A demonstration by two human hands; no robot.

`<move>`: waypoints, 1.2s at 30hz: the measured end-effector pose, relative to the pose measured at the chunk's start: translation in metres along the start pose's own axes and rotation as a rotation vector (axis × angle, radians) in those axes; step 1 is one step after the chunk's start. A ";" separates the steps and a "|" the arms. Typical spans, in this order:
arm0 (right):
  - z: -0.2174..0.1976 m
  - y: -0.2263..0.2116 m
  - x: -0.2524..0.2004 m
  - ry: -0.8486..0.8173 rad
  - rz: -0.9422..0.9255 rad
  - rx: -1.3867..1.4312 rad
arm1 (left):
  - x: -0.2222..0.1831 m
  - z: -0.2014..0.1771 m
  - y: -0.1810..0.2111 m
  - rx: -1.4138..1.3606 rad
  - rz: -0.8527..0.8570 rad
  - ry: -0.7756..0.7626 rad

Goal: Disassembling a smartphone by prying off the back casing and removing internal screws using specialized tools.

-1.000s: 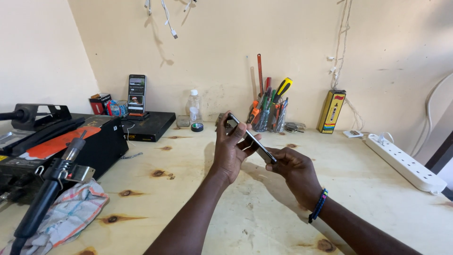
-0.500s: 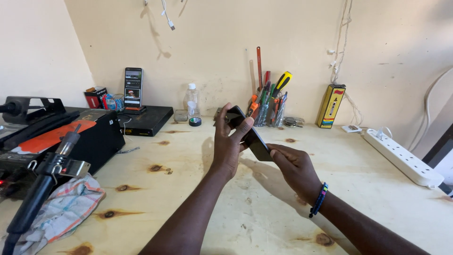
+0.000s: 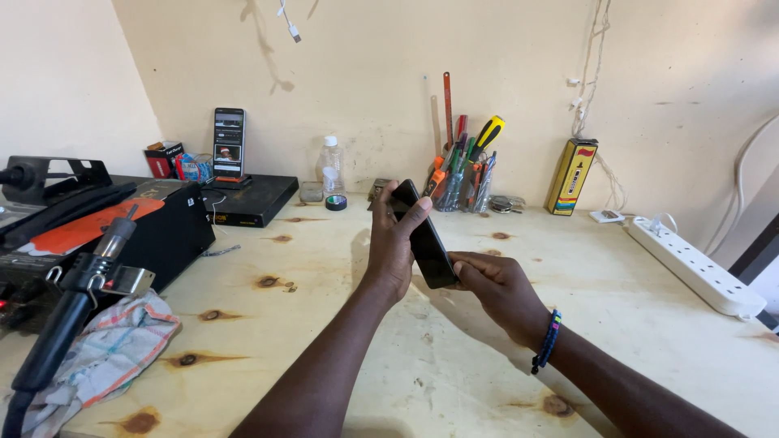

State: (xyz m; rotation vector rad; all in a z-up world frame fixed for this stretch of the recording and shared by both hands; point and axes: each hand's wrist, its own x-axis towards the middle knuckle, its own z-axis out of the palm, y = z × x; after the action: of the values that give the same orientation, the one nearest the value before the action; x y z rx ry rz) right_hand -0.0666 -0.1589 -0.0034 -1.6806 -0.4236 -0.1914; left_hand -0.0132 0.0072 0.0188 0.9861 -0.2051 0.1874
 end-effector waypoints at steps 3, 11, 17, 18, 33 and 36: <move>-0.004 0.009 0.003 -0.005 0.001 0.004 | 0.000 0.001 -0.001 0.032 0.025 -0.001; 0.000 0.006 0.002 0.003 0.004 -0.001 | -0.007 0.004 0.005 0.071 0.047 -0.001; -0.001 0.011 0.003 0.009 0.020 0.000 | -0.012 0.007 0.009 0.124 0.056 0.016; -0.001 0.012 0.003 0.004 0.013 0.009 | -0.012 0.007 0.011 0.137 0.042 0.020; 0.001 0.006 0.002 -0.002 0.057 0.079 | -0.014 0.009 0.012 0.216 0.016 0.071; 0.001 0.006 0.002 0.007 0.063 0.091 | -0.017 0.011 0.014 0.221 0.017 0.086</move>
State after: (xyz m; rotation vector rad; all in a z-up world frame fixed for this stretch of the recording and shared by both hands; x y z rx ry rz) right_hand -0.0620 -0.1577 -0.0085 -1.6011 -0.3682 -0.1293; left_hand -0.0339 0.0047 0.0319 1.1936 -0.1150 0.2721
